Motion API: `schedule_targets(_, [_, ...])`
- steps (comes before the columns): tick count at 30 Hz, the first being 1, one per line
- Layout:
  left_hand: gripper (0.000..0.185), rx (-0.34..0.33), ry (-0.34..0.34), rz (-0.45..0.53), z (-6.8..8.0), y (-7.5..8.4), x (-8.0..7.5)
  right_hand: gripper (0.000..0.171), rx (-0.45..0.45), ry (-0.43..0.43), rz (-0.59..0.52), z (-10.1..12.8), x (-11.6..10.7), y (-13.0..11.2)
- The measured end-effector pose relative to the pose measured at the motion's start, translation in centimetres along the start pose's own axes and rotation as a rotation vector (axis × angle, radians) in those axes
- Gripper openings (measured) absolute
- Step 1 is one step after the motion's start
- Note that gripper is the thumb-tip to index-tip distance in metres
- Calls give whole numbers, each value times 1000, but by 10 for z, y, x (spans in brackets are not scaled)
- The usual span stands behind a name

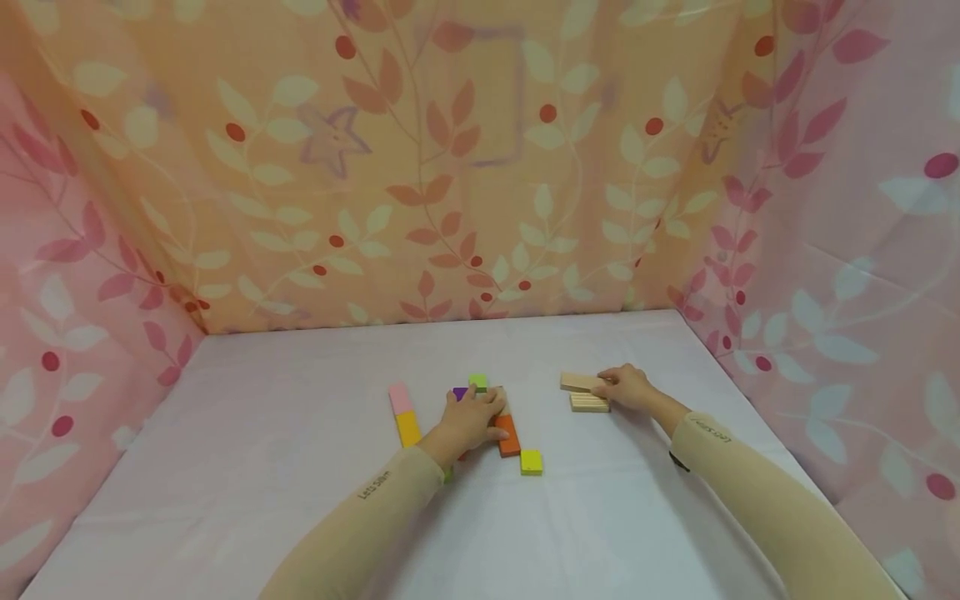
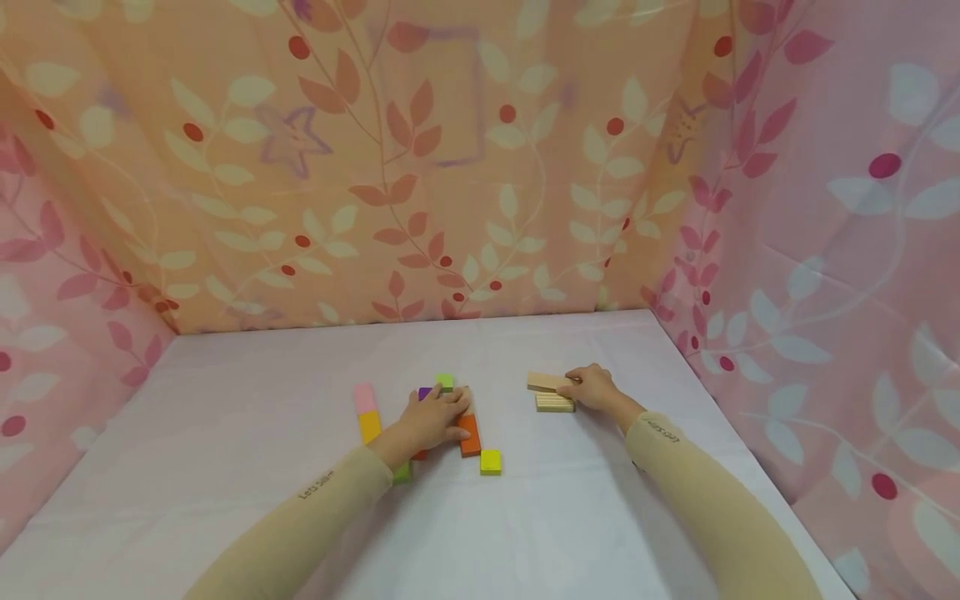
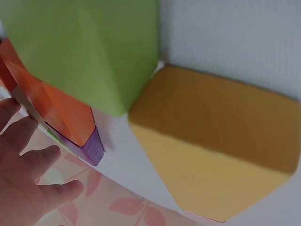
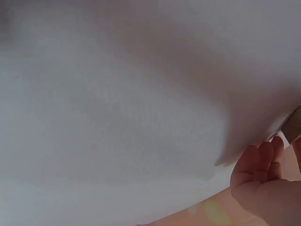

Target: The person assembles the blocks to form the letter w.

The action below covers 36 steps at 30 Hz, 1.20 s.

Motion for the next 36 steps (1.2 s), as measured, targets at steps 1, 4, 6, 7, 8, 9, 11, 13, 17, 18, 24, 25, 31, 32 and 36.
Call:
schedule_targets(1, [68, 0, 0, 2, 0, 0, 0, 51, 10, -7, -3, 0, -1, 0])
schedule_targets(4, [67, 1, 0, 11, 2, 1, -1, 47, 15, -13, -15, 1, -2, -1])
schedule_targets(6, [67, 1, 2, 10, 1, 0, -1, 45, 14, -9, -25, 1, -3, -3])
schedule_targets(7, [67, 0, 3, 8, 2, 0, -1, 44, 12, -5, -26, 0, -3, -3])
schedule_targets(8, [67, 0, 5, 8, 1, 0, -1, 44, 14, -5, -30, 0, -3, -3])
schedule_targets(9, [67, 0, 7, 8, 1, 0, -1, 44, 18, -4, -34, 0, -2, -2])
schedule_targets(11, [67, 0, 8, 8, 1, 0, -1, 44, 24, -3, -38, 0, -2, -2])
schedule_targets(13, [67, -1, 8, 11, 1, 0, -2, 43, 31, -2, -44, 0, -1, 0])
schedule_targets(17, [67, -1, 6, 8, 2, 1, -2, 41, 44, 4, -53, -1, -1, 1])
schedule_targets(18, [67, -1, 6, 5, 3, 1, -2, 41, 46, 5, -51, -1, -1, 1])
schedule_targets(24, [67, -2, 7, -5, 3, 1, -3, 40, 48, 9, -45, 1, -2, -1])
schedule_targets(25, [67, -3, 7, -6, 3, 1, -3, 40, 48, 9, -46, 1, -2, -1])
schedule_targets(31, [67, -13, 4, -1, 2, 1, -3, 44, 16, 25, -56, 2, -2, -2])
schedule_targets(32, [67, -12, 3, 1, 3, 1, -2, 45, 0, 30, -60, 2, -2, -3])
schedule_targets(36, [67, -9, 0, 13, 1, 0, 0, 42, -52, 44, -97, 3, -2, -2])
Point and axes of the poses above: each hand's wrist, its own z-axis away from the middle knuckle, its own x-axis out of the palm, y = z × x, the point moved 6 cm from there along -z, towards the middle knuckle
